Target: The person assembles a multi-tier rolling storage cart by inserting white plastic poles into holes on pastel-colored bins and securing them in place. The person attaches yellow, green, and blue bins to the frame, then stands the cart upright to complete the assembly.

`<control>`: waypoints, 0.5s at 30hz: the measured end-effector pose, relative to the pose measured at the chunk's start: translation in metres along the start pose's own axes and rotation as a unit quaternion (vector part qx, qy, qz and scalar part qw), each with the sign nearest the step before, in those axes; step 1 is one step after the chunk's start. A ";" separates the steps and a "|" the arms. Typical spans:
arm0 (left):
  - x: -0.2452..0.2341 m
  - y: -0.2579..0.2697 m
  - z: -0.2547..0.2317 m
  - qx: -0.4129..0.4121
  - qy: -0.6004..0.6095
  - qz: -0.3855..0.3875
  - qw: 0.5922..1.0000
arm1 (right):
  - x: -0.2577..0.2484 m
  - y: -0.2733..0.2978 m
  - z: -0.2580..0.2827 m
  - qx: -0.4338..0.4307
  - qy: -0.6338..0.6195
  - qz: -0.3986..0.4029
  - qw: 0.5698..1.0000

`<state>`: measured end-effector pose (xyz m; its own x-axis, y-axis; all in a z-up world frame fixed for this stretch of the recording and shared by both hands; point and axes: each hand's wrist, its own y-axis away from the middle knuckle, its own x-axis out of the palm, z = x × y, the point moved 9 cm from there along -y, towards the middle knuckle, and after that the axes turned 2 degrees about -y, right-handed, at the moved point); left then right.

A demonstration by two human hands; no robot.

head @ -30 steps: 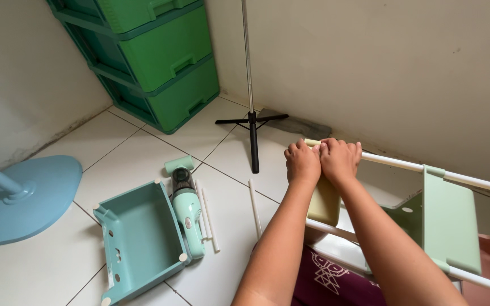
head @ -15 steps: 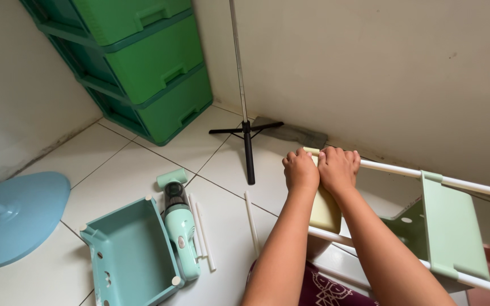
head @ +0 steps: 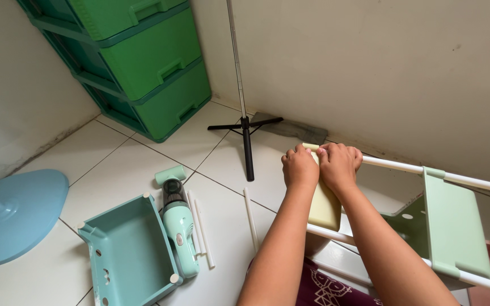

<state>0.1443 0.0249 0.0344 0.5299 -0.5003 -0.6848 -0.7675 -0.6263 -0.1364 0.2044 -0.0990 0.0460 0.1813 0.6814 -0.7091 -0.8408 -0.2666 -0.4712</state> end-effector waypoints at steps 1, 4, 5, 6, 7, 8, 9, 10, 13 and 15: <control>0.000 -0.001 0.000 -0.001 0.000 0.000 1.000 | 0.000 -0.001 0.000 0.000 -0.001 -0.002 1.000; 0.001 0.000 0.001 -0.005 -0.001 0.005 1.000 | 0.000 0.000 -0.001 -0.006 -0.001 -0.006 1.000; 0.001 0.000 0.001 -0.007 -0.001 0.008 1.000 | -0.001 0.000 -0.001 -0.012 0.000 -0.008 1.000; 0.001 0.000 0.001 -0.008 -0.002 0.011 1.000 | -0.001 -0.001 -0.001 -0.019 0.001 -0.010 1.000; 0.002 0.000 0.002 -0.007 -0.004 0.012 1.000 | -0.001 0.000 -0.001 -0.021 0.001 -0.010 1.000; 0.002 0.000 0.001 -0.007 -0.006 0.013 1.000 | -0.001 0.000 -0.001 -0.023 0.001 -0.010 1.000; 0.002 -0.001 0.001 -0.006 -0.007 0.015 1.000 | 0.000 -0.001 -0.001 -0.025 0.000 -0.011 1.000; 0.002 -0.001 0.001 -0.004 -0.007 0.012 1.000 | -0.001 0.000 -0.001 -0.031 -0.003 -0.016 0.999; 0.002 -0.001 0.001 0.003 -0.010 0.005 1.000 | -0.001 0.001 -0.001 -0.037 -0.008 -0.026 0.999; 0.002 -0.002 0.000 0.006 -0.017 0.000 1.000 | 0.001 0.000 -0.003 -0.026 -0.006 -0.025 0.999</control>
<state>0.1466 0.0252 0.0331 0.5183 -0.4790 -0.7085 -0.7717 -0.6191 -0.1460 0.2061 -0.1007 0.0440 0.2161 0.7028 -0.6777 -0.8037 -0.2662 -0.5323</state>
